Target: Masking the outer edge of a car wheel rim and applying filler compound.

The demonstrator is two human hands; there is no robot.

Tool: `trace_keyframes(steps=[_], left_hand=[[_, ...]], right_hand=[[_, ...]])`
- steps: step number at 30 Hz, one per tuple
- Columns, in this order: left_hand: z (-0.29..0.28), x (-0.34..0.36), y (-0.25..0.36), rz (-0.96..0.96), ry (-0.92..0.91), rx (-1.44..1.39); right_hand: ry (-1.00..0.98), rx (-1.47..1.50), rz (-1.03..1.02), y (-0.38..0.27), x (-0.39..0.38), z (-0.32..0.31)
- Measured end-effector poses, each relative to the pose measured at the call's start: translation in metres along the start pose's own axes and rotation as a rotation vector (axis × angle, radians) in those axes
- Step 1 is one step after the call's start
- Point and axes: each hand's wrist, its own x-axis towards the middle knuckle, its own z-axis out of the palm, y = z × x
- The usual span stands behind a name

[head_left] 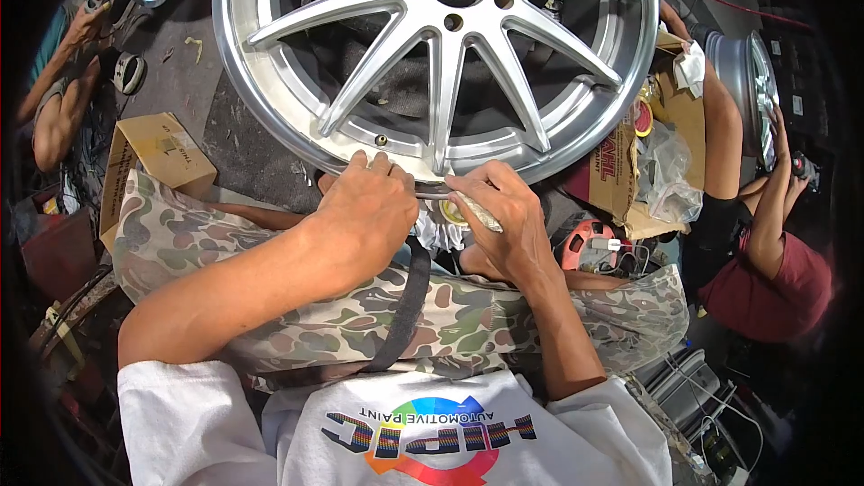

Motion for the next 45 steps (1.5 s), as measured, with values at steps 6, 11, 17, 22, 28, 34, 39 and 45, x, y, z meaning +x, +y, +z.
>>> trace_keyframes(steps=[6,11,17,22,28,34,39,45], left_hand=[[0.013,0.01,0.0,0.022,0.083,-0.032],[0.022,0.016,-0.001,0.029,0.143,-0.007],[0.024,0.017,-0.002,0.027,0.169,-0.026],[0.023,0.017,-0.002,0.034,0.168,-0.029],[0.022,0.015,-0.001,0.031,0.156,-0.029],[0.037,0.021,0.004,0.062,0.203,0.082],[0.052,0.032,0.023,0.037,0.308,0.204],[0.063,0.039,0.031,-0.004,0.43,0.051]], right_hand=[[-0.002,-0.012,0.003,0.0,-0.003,-0.007],[0.013,-0.042,-0.025,-0.001,-0.002,-0.01],[0.002,-0.06,-0.031,0.003,-0.002,-0.011],[0.006,-0.061,-0.049,0.002,-0.002,-0.012],[0.013,-0.13,-0.048,0.002,-0.004,-0.014],[0.029,-0.03,-0.01,0.002,-0.006,-0.022],[0.21,-0.002,0.003,-0.012,-0.008,-0.058],[0.383,0.293,0.317,-0.023,-0.025,-0.102]])
